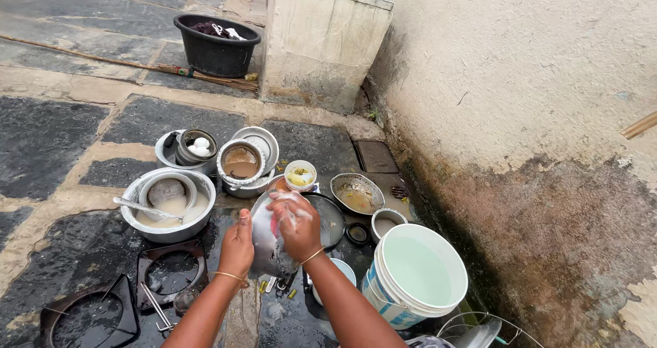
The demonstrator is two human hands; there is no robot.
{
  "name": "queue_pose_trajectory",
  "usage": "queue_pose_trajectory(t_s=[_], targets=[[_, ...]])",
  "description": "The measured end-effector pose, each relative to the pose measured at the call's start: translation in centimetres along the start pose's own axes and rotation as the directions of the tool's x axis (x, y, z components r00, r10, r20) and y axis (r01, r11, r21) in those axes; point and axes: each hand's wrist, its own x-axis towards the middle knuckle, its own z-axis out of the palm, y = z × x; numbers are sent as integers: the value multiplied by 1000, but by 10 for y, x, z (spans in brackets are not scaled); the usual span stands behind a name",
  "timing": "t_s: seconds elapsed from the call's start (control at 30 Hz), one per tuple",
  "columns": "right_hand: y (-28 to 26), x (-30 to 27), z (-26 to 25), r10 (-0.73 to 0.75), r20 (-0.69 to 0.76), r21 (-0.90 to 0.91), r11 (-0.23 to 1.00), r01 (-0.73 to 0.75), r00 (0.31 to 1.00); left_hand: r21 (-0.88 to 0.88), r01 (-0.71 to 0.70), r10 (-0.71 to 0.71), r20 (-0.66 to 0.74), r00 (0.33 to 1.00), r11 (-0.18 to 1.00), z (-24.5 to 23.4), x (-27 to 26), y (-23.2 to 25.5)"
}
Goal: The person washes several pots, pans, and containers by hand using a sponge and soapy water, scrubbing the inside and outside of each item before placing them aside.
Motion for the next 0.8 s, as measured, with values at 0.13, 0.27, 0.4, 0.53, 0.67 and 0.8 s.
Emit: queue_pose_trajectory(t_s=[0.13, 0.27, 0.4, 0.53, 0.67, 0.8], targets=[[43, 3, -17, 329, -143, 124, 942, -312, 934, -439, 154, -158, 29, 987, 885, 1, -20, 5], [0, -38, 40, 167, -76, 48, 985, -164, 983, -759, 131, -348, -132, 928, 638, -15, -3, 22], [3, -32, 44, -200, 206, -223, 943, 246, 958, -386, 70, -149, -179, 973, 920, -8, 2, 7], [89, 12, 15, 387, -21, -153, 910, -385, 922, 392, -271, 202, 210, 957, 879, 1, -47, 36], [94, -5, 36, 573, -169, -210, 774, -597, 802, 614, -265, 106, 283, 953, 744, 0, -39, 53], [17, -65, 78, 51, 228, -420, 906, 51, 972, 250, -72, 94, -77, 993, 965, -18, 14, -1]])
